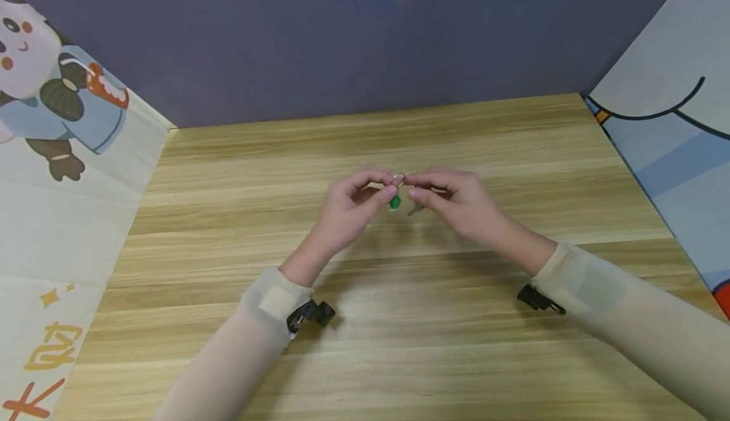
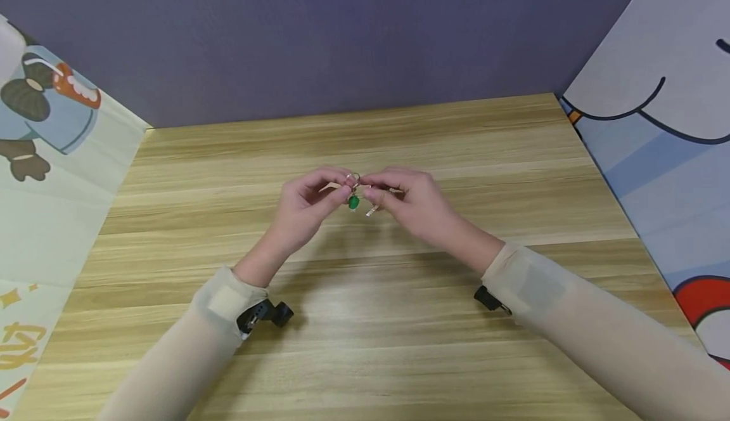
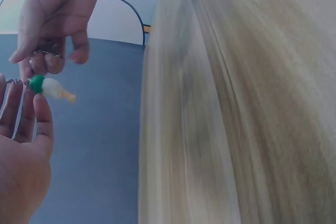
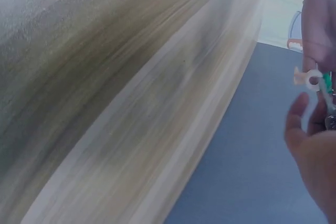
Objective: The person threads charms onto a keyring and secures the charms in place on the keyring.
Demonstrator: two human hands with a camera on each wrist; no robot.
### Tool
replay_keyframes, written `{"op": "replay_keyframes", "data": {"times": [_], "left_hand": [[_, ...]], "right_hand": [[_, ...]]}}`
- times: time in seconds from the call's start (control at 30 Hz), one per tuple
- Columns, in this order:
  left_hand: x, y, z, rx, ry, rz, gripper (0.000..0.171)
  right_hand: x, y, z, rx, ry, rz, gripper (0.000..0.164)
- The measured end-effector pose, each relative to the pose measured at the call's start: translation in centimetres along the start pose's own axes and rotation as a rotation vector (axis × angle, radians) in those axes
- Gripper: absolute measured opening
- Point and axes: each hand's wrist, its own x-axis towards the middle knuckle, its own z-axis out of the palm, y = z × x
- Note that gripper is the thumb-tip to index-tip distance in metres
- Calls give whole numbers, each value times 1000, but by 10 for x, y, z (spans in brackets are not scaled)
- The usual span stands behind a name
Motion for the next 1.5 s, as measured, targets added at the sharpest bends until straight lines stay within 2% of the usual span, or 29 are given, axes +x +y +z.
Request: {"op": "replay_keyframes", "data": {"times": [0.1,0.2,0.3,0.5,0.6,0.7,0.77,0.9,1.03,1.13,1.3,1.5], "left_hand": [[0,1,-3,-3,-1,-6,14],[-1,2,-5,-25,-14,-3,15],[-1,3,-5,0,-21,-1,17],[-2,1,-4,135,-23,-21,17],[-2,0,-2,239,-22,46,16],[-2,-2,0,353,-25,166,20],[-1,-2,2,392,-28,228,24],[-1,-2,5,368,3,260,25],[-1,-1,8,309,70,269,10],[-1,1,9,244,103,253,8],[-2,4,10,135,118,196,10],[-4,7,9,126,133,186,10]], "right_hand": [[-1,2,-1,-31,-68,-23,39],[-3,3,-2,-76,-97,-101,45],[-5,3,-2,-90,-78,-166,45],[-6,0,-1,2,20,-154,39],[-7,-1,0,-24,48,-216,36],[-8,-2,2,-52,64,-304,39],[-9,-2,4,-72,84,-354,43],[-9,0,10,-109,147,-418,46],[-9,0,14,-140,187,-481,45],[-8,-1,16,-173,209,-522,43],[-6,-2,18,-208,268,-563,42],[-6,-4,16,-286,286,-590,39]]}}
